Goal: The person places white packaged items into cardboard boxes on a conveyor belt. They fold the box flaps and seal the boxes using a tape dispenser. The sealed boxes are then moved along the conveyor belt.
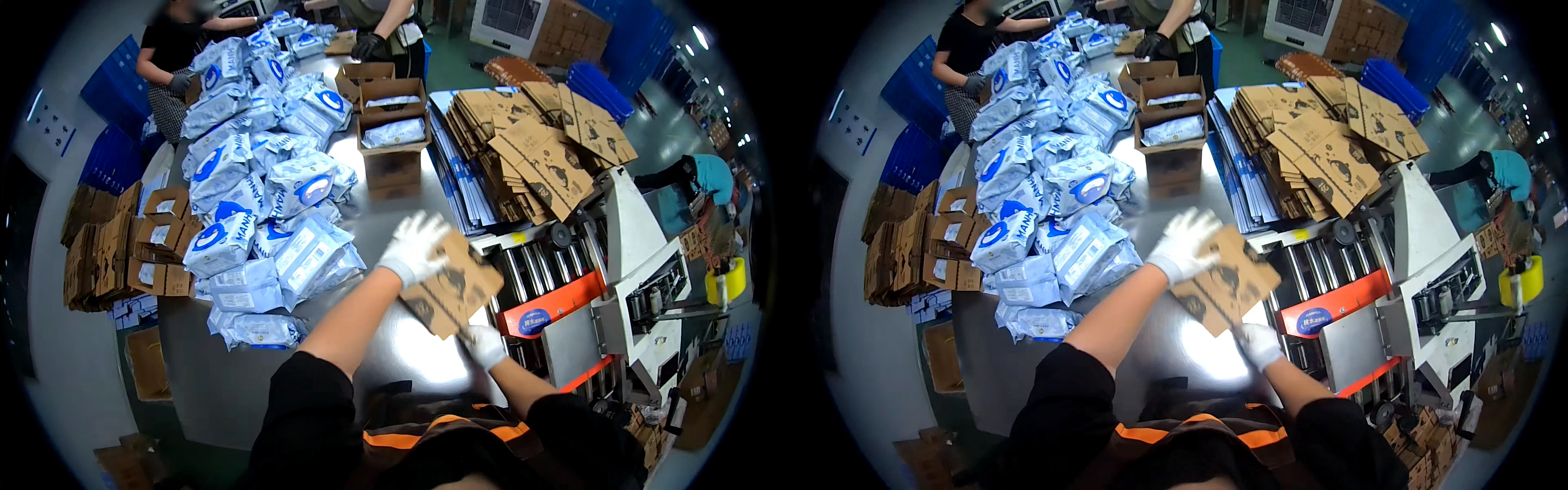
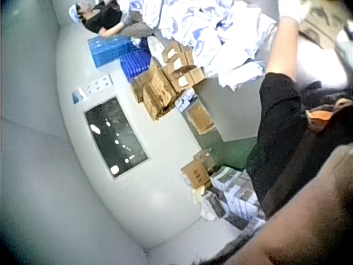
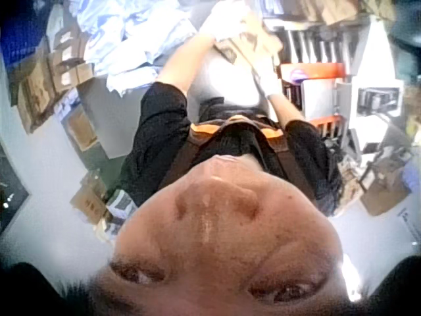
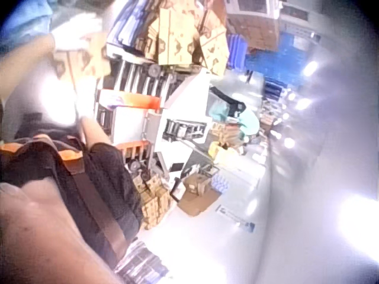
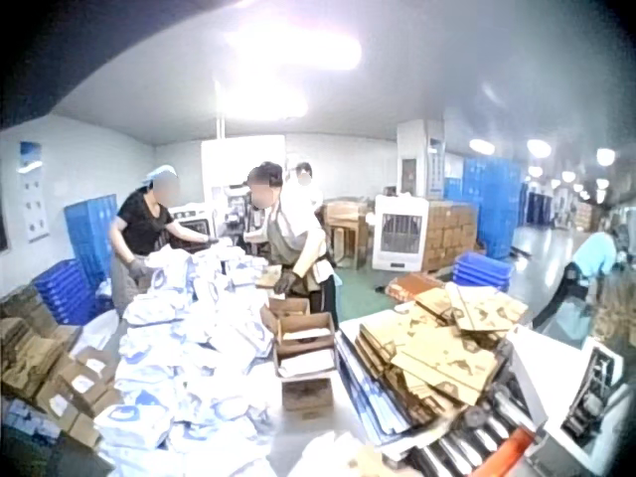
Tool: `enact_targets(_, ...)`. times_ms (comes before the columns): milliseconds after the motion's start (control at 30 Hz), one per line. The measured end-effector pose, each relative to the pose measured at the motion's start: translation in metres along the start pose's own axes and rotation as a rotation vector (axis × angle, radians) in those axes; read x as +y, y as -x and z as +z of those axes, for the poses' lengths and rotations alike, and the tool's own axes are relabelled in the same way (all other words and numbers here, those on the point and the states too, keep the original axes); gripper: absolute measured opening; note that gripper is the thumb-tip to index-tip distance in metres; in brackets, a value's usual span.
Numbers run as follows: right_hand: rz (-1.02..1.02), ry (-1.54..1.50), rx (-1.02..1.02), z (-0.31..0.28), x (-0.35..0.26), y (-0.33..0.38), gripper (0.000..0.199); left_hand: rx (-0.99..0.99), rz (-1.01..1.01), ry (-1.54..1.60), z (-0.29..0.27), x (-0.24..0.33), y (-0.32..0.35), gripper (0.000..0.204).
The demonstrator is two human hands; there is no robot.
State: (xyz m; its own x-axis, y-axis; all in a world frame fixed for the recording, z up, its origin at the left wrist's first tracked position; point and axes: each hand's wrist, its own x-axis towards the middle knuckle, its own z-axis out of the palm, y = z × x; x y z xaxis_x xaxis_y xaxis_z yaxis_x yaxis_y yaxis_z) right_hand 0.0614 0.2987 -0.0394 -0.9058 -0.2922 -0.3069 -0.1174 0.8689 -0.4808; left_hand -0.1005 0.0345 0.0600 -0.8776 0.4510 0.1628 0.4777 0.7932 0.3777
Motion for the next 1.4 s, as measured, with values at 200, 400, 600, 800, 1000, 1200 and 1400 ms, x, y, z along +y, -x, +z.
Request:
enact_targets(200, -0.013, 0.007, -0.073, -0.004, 0.051, 0.111, 0.022, -0.511, -0.297, 0.240, -0.011, 0.065, 0.088, 0.087)
enact_targets(400, 0.025, -0.009, 0.285, -0.010, 0.033, 0.118, 0.020, -0.560, -0.570, 0.990, 0.085, 0.023, 0.219, 0.055)
enact_targets(600, 0.264, -0.894, 0.381, 0.008, -0.030, 0.110, 0.024, -0.023, -0.989, 1.181, 0.202, 0.029, 0.378, 0.047)
enact_targets(800, 0.222, -0.389, 0.029, -0.021, -0.142, 0.159, 0.023, 0.224, -0.449, 0.777, -0.044, 0.159, 0.383, 0.045)
enact_targets(1000, 0.037, -0.326, -0.484, 0.022, -0.124, 0.109, 0.037, -0.134, -0.142, 0.343, -0.023, 0.130, 0.362, 0.027)
enact_targets(1200, -0.415, 0.110, 0.063, -0.032, -0.200, 0.145, 0.049, 0.196, -0.578, 0.270, 0.016, 0.122, 0.355, 0.057)
enact_targets(1400, -0.619, 0.209, 0.193, 0.024, -0.135, 0.189, 0.068, 0.091, -0.874, 0.970, 0.078, 0.120, 0.375, 0.078)
